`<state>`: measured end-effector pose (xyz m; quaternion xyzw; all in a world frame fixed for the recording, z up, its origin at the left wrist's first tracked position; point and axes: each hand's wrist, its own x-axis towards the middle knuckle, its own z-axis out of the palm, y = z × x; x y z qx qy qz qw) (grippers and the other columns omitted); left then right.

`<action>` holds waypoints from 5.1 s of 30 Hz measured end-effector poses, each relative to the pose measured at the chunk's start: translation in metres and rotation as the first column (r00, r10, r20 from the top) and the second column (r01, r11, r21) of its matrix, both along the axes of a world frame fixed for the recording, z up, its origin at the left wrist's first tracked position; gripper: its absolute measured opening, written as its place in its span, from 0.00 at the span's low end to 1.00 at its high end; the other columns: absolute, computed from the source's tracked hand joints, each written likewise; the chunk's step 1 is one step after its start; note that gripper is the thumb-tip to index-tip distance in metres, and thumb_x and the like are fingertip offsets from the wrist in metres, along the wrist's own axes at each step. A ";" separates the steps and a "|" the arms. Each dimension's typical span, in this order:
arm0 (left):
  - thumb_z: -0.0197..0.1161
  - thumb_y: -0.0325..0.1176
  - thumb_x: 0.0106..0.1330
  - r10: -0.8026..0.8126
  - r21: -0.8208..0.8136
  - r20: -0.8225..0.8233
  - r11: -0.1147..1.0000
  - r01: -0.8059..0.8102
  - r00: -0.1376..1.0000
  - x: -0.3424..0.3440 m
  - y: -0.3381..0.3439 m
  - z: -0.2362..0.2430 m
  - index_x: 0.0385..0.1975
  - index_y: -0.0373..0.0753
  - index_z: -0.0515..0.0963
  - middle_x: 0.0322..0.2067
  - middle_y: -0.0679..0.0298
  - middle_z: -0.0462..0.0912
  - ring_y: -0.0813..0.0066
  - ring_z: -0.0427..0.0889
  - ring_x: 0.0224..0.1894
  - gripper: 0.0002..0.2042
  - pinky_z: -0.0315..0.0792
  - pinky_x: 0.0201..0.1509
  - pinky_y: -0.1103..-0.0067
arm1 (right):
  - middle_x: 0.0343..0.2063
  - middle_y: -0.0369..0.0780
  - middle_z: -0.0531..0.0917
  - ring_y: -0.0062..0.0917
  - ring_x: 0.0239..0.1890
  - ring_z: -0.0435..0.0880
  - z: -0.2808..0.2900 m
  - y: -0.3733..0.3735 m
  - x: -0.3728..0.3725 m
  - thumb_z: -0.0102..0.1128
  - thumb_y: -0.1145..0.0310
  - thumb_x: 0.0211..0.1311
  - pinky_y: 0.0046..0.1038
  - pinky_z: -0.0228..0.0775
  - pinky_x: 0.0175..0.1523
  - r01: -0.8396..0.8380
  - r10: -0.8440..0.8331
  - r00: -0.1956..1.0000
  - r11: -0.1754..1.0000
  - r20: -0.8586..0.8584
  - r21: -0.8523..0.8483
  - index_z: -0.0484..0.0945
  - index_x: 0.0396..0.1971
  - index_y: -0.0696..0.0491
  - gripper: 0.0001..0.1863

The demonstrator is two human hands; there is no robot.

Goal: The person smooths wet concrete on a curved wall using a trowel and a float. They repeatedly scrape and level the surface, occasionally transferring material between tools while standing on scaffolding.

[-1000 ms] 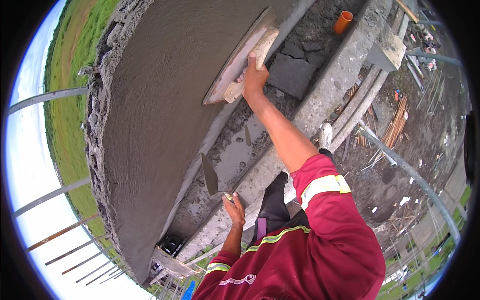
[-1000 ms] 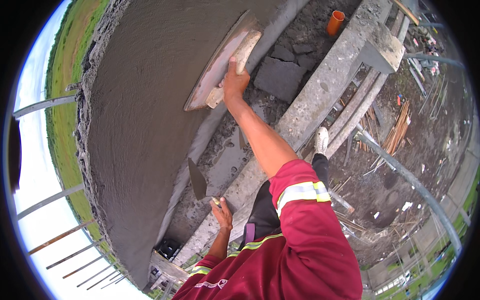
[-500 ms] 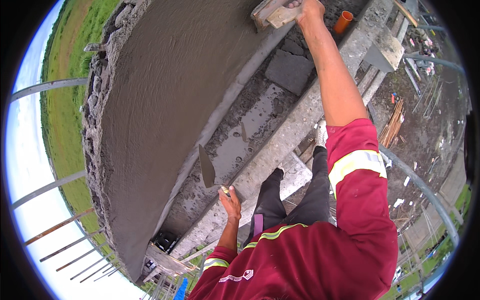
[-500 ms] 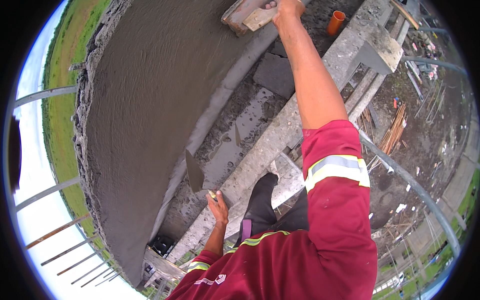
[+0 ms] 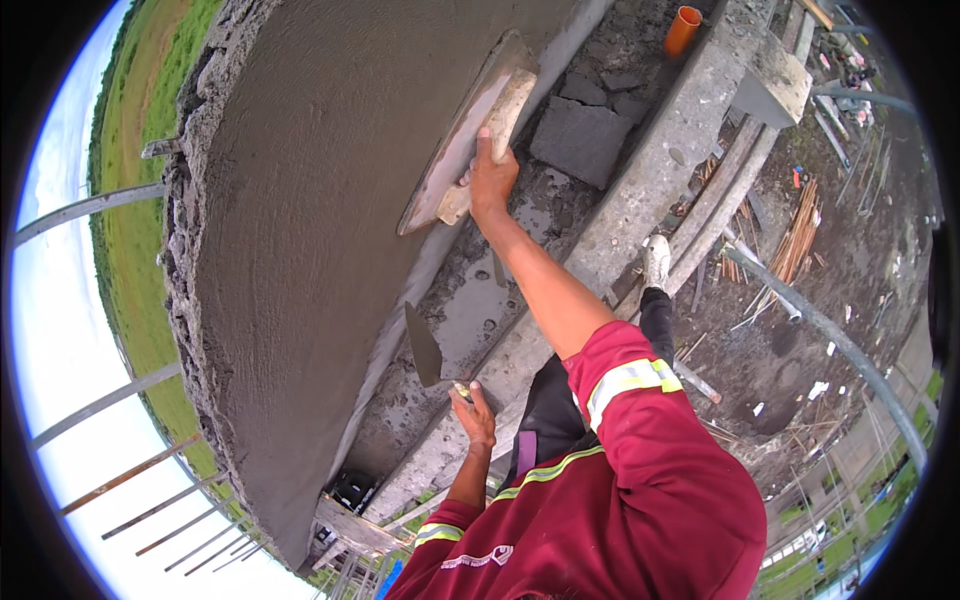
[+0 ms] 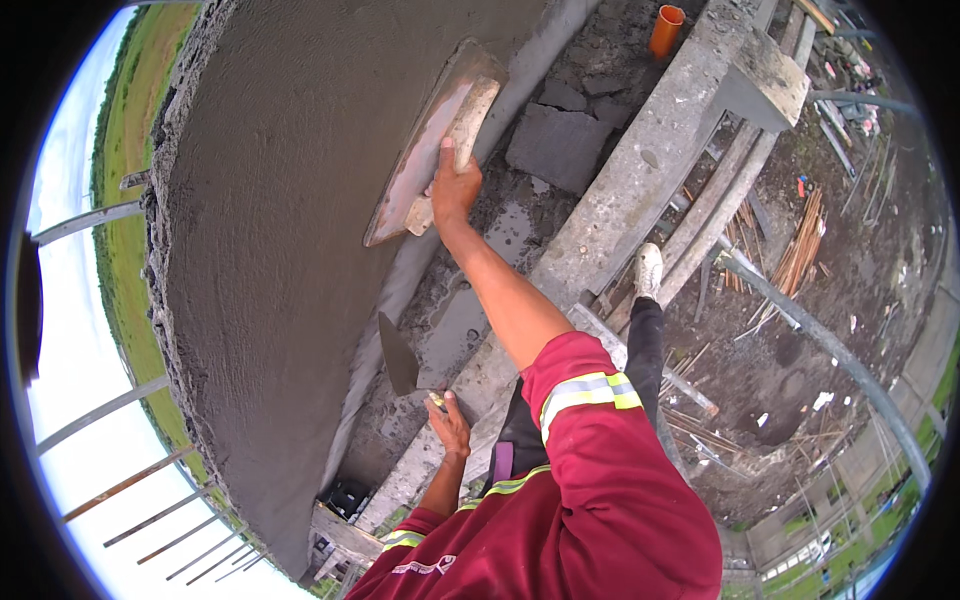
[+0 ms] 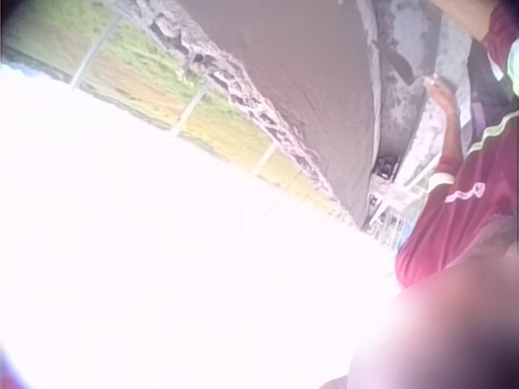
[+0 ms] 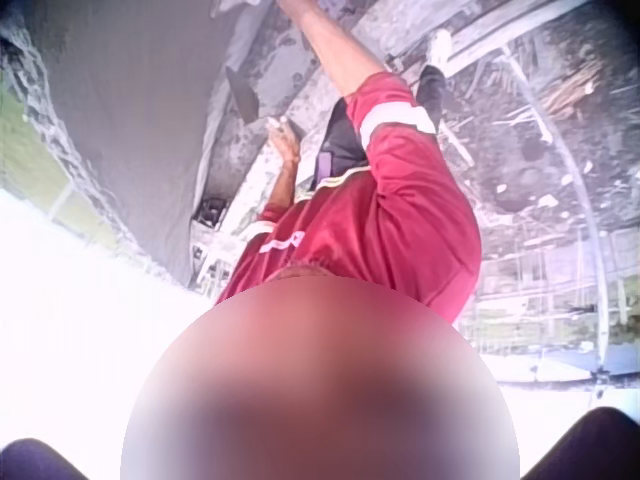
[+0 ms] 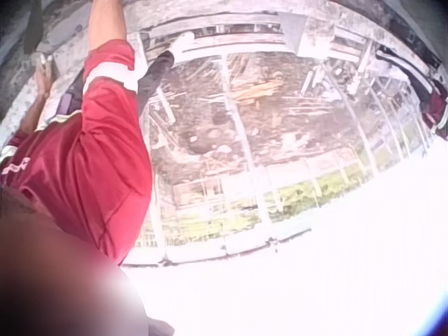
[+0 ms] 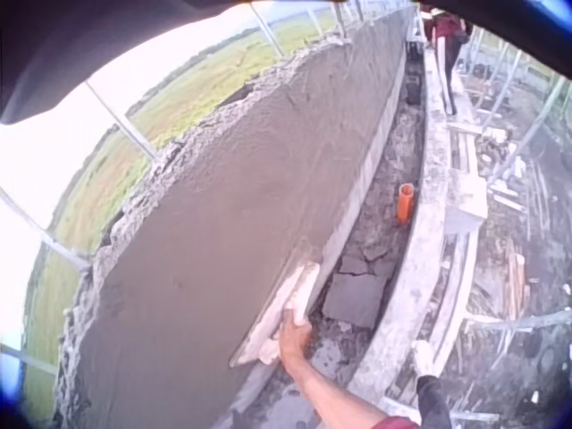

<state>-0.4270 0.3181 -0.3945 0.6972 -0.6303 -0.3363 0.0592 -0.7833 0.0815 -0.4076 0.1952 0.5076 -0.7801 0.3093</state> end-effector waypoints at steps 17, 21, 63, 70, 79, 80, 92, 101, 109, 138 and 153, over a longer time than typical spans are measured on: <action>0.54 0.48 0.72 -0.024 -0.016 -0.031 1.000 0.024 0.999 0.002 -0.002 -0.004 0.53 0.24 0.70 0.51 0.38 0.74 0.42 0.72 0.52 0.27 0.61 0.62 0.62 | 0.18 0.33 0.72 0.18 0.16 0.69 0.023 0.000 -0.052 0.61 0.56 0.69 0.27 0.65 0.19 -0.007 0.005 0.999 0.999 -0.041 -0.051 0.74 0.36 0.58 0.18; 0.54 0.47 0.72 0.010 0.016 -0.063 1.000 -0.009 0.998 -0.003 -0.002 0.000 0.53 0.24 0.70 0.48 0.38 0.76 0.45 0.73 0.51 0.27 0.61 0.62 0.62 | 0.21 0.36 0.76 0.19 0.19 0.73 0.040 0.012 0.059 0.59 0.54 0.70 0.27 0.68 0.22 -0.044 0.040 0.996 0.998 -0.078 -0.046 0.75 0.41 0.60 0.20; 0.54 0.48 0.71 0.028 0.063 0.002 0.998 -0.028 1.000 -0.002 -0.001 -0.001 0.56 0.17 0.66 0.53 0.32 0.73 0.40 0.71 0.56 0.32 0.60 0.65 0.63 | 0.28 0.40 0.79 0.24 0.31 0.78 0.055 0.026 0.119 0.53 0.49 0.72 0.30 0.72 0.39 -0.171 0.171 0.944 0.985 -0.282 0.024 0.73 0.46 0.62 0.26; 0.54 0.50 0.71 0.041 0.034 0.031 0.999 -0.042 0.999 0.005 -0.001 -0.008 0.59 0.18 0.63 0.56 0.33 0.71 0.41 0.70 0.58 0.34 0.58 0.67 0.64 | 0.39 0.52 0.84 0.38 0.43 0.85 0.117 0.021 0.053 0.52 0.48 0.72 0.35 0.74 0.47 -0.156 0.117 0.839 0.987 -0.532 -0.029 0.71 0.56 0.64 0.31; 0.53 0.55 0.70 0.040 0.080 0.042 0.996 -0.043 0.998 0.016 -0.001 -0.016 0.62 0.17 0.60 0.60 0.31 0.67 0.39 0.64 0.64 0.39 0.53 0.71 0.65 | 0.19 0.37 0.73 0.23 0.17 0.74 0.073 -0.005 -0.123 0.58 0.55 0.70 0.30 0.71 0.23 -0.034 -0.034 0.931 0.983 -0.362 -0.179 0.73 0.39 0.58 0.19; 0.53 0.55 0.70 0.042 0.087 0.036 0.995 -0.045 0.998 0.016 -0.001 -0.017 0.63 0.17 0.60 0.60 0.31 0.66 0.39 0.64 0.64 0.40 0.52 0.72 0.65 | 0.18 0.35 0.71 0.22 0.16 0.72 0.060 -0.006 -0.125 0.58 0.56 0.70 0.29 0.70 0.20 0.016 -0.061 0.969 0.982 -0.238 -0.187 0.73 0.39 0.57 0.17; 0.54 0.50 0.71 0.059 0.056 0.033 0.997 -0.061 0.998 0.006 0.000 -0.010 0.60 0.18 0.63 0.54 0.32 0.71 0.40 0.70 0.56 0.34 0.60 0.64 0.62 | 0.49 0.45 0.79 0.27 0.52 0.75 0.053 0.023 0.117 0.53 0.54 0.74 0.30 0.65 0.59 -0.164 0.162 0.985 0.985 -0.051 -0.048 0.70 0.57 0.63 0.27; 0.55 0.47 0.71 0.116 -0.005 -0.271 0.993 -0.122 0.956 0.035 0.000 -0.047 0.51 0.21 0.69 0.43 0.37 0.77 0.45 0.75 0.44 0.27 0.66 0.55 0.63 | 0.38 0.47 0.82 0.31 0.40 0.82 0.160 0.020 0.086 0.50 0.52 0.74 0.32 0.74 0.45 -0.272 0.204 0.930 0.941 -0.304 -0.202 0.68 0.57 0.62 0.27; 0.56 0.44 0.71 0.011 -0.103 -0.046 0.995 -0.015 0.999 -0.012 -0.002 0.007 0.43 0.25 0.71 0.37 0.41 0.78 0.46 0.76 0.39 0.22 0.67 0.49 0.61 | 0.32 0.50 0.85 0.33 0.31 0.86 0.173 -0.003 -0.069 0.53 0.56 0.73 0.34 0.78 0.40 -0.178 0.101 0.767 0.982 -0.634 -0.059 0.72 0.52 0.65 0.24; 0.54 0.49 0.71 0.008 0.000 0.015 1.000 -0.008 1.000 0.003 -0.005 -0.008 0.46 0.25 0.71 0.41 0.37 0.76 0.41 0.74 0.46 0.26 0.64 0.56 0.59 | 0.40 0.56 0.84 0.45 0.42 0.87 0.200 -0.009 -0.104 0.50 0.54 0.73 0.38 0.80 0.44 -0.009 -0.010 0.352 1.000 -0.936 -0.014 0.68 0.60 0.64 0.28; 0.55 0.50 0.70 -0.013 -0.094 0.043 0.995 0.017 0.999 -0.002 -0.003 -0.003 0.44 0.26 0.70 0.34 0.38 0.77 0.40 0.76 0.38 0.26 0.66 0.47 0.58 | 0.22 0.35 0.70 0.23 0.19 0.71 0.038 0.002 -0.109 0.53 0.58 0.73 0.31 0.74 0.25 -0.098 0.101 0.995 0.967 -0.002 -0.233 0.67 0.45 0.52 0.14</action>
